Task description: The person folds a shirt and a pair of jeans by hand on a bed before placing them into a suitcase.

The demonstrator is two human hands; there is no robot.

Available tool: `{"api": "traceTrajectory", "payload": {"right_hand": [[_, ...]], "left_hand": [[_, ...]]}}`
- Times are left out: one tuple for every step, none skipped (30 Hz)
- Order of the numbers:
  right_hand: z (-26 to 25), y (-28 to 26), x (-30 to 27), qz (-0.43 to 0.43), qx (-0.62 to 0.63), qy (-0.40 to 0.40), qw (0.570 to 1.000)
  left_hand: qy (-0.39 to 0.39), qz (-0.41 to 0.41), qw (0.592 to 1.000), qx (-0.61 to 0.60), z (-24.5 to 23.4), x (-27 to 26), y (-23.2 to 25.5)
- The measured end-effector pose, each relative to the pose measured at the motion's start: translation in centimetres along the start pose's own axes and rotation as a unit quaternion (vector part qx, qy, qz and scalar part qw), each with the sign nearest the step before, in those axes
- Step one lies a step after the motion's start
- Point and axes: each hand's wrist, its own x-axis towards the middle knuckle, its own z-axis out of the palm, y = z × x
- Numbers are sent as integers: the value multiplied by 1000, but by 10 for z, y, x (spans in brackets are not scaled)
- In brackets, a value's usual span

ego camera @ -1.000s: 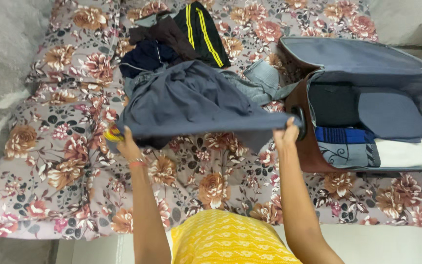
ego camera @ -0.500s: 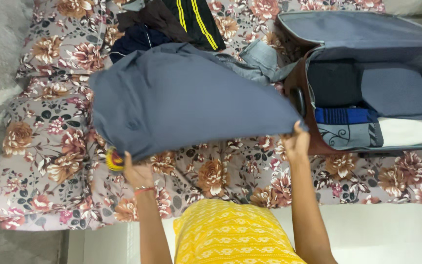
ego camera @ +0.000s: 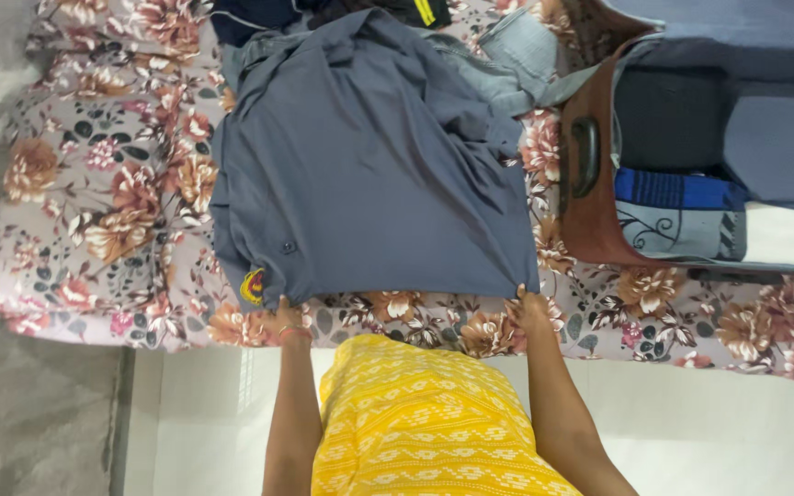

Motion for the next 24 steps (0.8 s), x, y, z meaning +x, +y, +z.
{"api": "traceTrajectory", "payload": {"right_hand": [[1, 2, 1, 1, -28, 14, 1000], [3, 4, 0, -33, -79, 21, 996], [7, 8, -2, -67, -130, 27, 989], [10, 10, -5, -103, -179, 35, 978], [15, 8, -7, -146, -309, 73, 937], [19, 6, -10, -186, -434, 108, 875], [23, 5, -14, -223, -550, 140, 793], [29, 2, -18, -226, -565, 154, 779], [33, 0, -21, -240, -566, 158, 773], [37, -5, -23, -261, -550, 158, 777], [40, -9, -24, -301, -506, 137, 797], [39, -9, -25, -339, -459, 107, 814], [41, -9, -23, -377, -415, 73, 825], [43, -6, -22, -387, -407, 51, 826], [46, -3, -21, -391, -408, 33, 825], [54, 2, -18, -372, -407, 16, 834], [58, 7, -17, -417, -422, 13, 805], [65, 12, -17, -460, -433, 9, 775], [70, 14, -16, -454, -430, -26, 779], [78, 15, -15, -447, -427, -60, 783], [84, 18, -15, -440, -424, -95, 786], [91, 20, -16, -444, -445, -100, 771], [98, 23, -18, -447, -466, -105, 756], [106, 24, -19, -452, -485, -108, 741]], "left_hand": [[62, 78, 994, 41, 2, -8, 10], [128, 152, 978, 65, 7, -15, 25], [127, 265, 954, 61, 6, -23, 38], [110, 393, 912, 37, 8, -32, 54], [75, 505, 860, 6, 15, -41, 71], [-37, 496, 865, 72, 25, -52, 86], [-151, 470, 855, 159, 38, -61, 100], [-260, 437, 827, 240, 51, -68, 109], [-250, 464, 814, 242, 58, -80, 105], [-240, 494, 799, 244, 66, -88, 101], [-252, 467, 814, 236, 73, -93, 95], [-266, 437, 828, 228, 80, -100, 86], [-281, 407, 841, 219, 88, -104, 79], [-289, 408, 836, 226, 92, -105, 72], [-296, 408, 831, 233, 92, -103, 66], [-303, 408, 827, 239, 92, -101, 62], [-307, 377, 839, 243, 90, -102, 60], [-309, 346, 850, 248, 85, -100, 58], [-312, 315, 860, 252, 81, -98, 58], [-306, 313, 870, 228, 76, -96, 56], [-299, 311, 879, 203, 72, -93, 54], [-291, 310, 888, 178, 68, -88, 52], [-287, 302, 894, 169, 65, -83, 48], [-283, 296, 899, 158, 63, -78, 46]]}}
